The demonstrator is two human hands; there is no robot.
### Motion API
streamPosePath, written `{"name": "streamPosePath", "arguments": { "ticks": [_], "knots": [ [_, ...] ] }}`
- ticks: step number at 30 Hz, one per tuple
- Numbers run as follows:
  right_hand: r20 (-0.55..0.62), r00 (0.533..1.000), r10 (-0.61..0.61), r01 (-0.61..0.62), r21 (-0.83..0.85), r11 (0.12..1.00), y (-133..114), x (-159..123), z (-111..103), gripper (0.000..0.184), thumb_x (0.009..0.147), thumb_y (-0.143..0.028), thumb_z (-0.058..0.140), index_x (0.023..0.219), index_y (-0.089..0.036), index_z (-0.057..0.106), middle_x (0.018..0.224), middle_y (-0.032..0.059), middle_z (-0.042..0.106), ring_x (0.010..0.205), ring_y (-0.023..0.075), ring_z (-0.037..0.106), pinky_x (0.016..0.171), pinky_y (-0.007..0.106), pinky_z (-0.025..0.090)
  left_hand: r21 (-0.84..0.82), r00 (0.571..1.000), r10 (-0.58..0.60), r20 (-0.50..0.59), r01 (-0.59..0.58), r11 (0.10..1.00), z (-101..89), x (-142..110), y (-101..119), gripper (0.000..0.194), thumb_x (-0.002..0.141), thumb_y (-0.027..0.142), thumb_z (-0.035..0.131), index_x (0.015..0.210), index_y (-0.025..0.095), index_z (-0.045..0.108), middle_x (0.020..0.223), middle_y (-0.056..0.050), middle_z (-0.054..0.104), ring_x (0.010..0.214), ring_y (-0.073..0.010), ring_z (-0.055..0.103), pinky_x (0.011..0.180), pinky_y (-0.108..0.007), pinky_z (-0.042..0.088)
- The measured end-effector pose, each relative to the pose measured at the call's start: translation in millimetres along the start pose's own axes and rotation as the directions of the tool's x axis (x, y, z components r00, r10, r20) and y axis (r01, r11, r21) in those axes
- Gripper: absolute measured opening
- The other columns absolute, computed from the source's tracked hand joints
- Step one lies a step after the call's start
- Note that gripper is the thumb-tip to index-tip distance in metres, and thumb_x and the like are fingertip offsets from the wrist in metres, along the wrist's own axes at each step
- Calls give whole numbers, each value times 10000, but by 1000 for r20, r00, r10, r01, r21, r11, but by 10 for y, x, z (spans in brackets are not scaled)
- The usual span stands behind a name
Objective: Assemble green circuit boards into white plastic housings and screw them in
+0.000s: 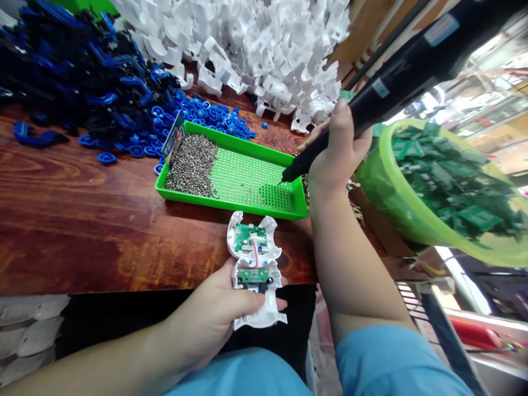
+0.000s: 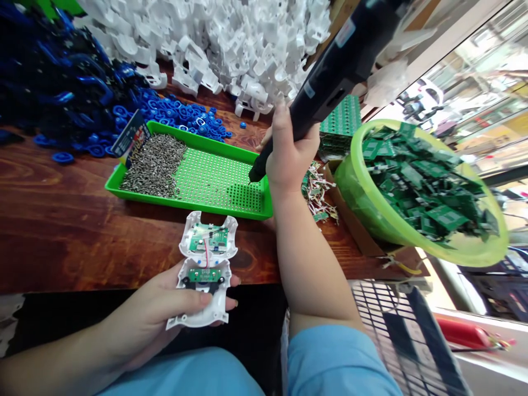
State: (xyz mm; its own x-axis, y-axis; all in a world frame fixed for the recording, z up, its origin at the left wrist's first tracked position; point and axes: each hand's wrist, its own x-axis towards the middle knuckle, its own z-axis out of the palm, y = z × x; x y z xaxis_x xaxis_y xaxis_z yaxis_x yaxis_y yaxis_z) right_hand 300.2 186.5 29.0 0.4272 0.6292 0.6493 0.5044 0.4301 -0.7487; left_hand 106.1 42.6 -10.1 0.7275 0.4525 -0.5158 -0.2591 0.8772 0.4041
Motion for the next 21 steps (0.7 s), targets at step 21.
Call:
{"name": "streamPosePath", "arguments": {
  "ticks": [21],
  "knots": [
    [731, 677, -88, 240, -106, 965, -1483, -719, -710, 463, 877, -562, 407, 1270, -318, 396, 592, -29, 543, 504, 144, 571, 552, 330, 518, 134, 993, 101, 66, -110, 985, -33, 19, -55, 386, 658, 40, 582, 1030, 142, 556, 738, -28, 684, 687, -149, 631, 657, -259, 470]
  ]
}}
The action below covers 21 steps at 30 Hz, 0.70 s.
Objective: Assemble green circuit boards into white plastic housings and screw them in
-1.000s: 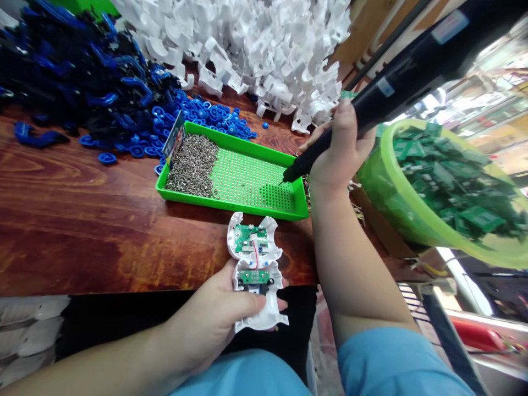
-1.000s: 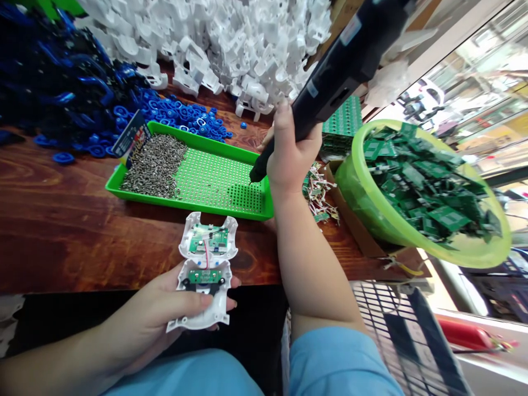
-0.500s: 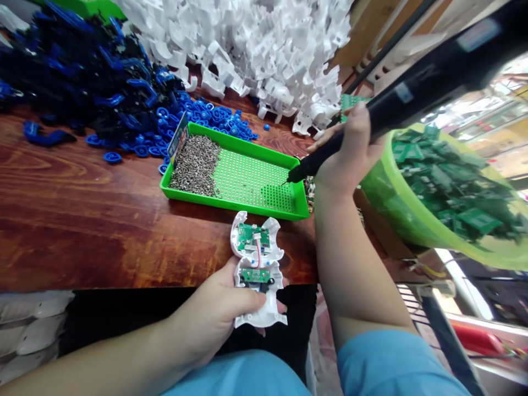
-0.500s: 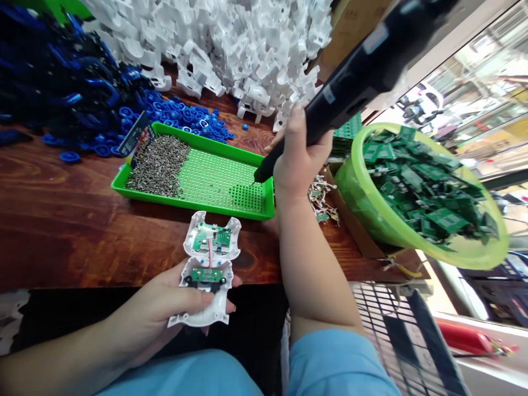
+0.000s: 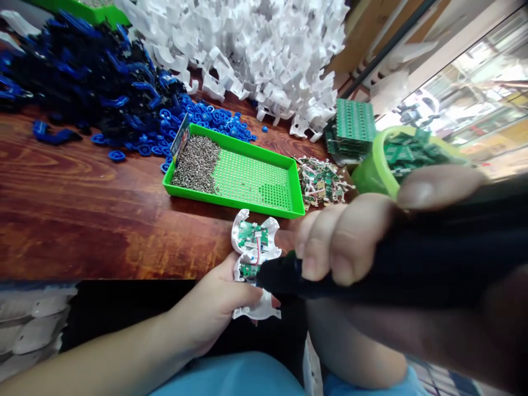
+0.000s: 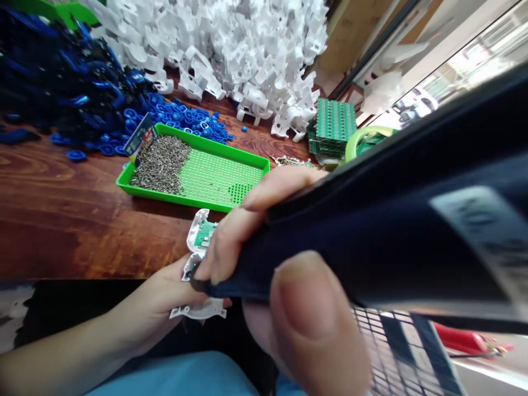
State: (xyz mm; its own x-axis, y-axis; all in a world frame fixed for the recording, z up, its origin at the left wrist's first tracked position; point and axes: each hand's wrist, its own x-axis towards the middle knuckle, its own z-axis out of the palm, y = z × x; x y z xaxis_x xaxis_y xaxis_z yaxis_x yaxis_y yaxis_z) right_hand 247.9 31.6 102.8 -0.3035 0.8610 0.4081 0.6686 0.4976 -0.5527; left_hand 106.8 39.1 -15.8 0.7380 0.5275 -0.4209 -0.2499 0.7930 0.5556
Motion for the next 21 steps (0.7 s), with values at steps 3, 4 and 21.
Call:
{"name": "streamPosePath", "arguments": {
  "ticks": [3, 4, 21],
  "knots": [
    [17, 996, 91, -92, 121, 988, 53, -22, 4, 425, 902, -585, 296, 1211, -311, 396, 676, -32, 597, 561, 129, 610, 592, 334, 522, -13, 1000, -1, 8, 1, 1000, -6, 4, 0, 459, 650, 19, 564, 1090, 150, 537, 759, -23, 676, 682, -147, 624, 655, -263, 473],
    [27, 992, 120, -123, 212, 970, 65, -26, -4, 410, 902, -594, 273, 1162, -310, 413, 683, -36, 599, 576, 129, 618, 611, 345, 528, -22, 1000, -5, 10, 6, 1000, -6, 5, 2, 490, 651, 12, 559, 1119, 153, 528, 773, -24, 675, 684, -147, 623, 649, -260, 475],
    [65, 993, 103, -122, 503, 856, -55, 84, 92, 433, 733, -493, 656, 1100, -298, 533, 607, 17, 515, 567, 216, 594, 624, 417, 568, -74, 998, 51, 21, -49, 996, 57, -4, 38, 491, 664, -19, 541, 1108, 190, 565, 767, 10, 646, 687, -122, 579, 693, -247, 454]
  ]
}}
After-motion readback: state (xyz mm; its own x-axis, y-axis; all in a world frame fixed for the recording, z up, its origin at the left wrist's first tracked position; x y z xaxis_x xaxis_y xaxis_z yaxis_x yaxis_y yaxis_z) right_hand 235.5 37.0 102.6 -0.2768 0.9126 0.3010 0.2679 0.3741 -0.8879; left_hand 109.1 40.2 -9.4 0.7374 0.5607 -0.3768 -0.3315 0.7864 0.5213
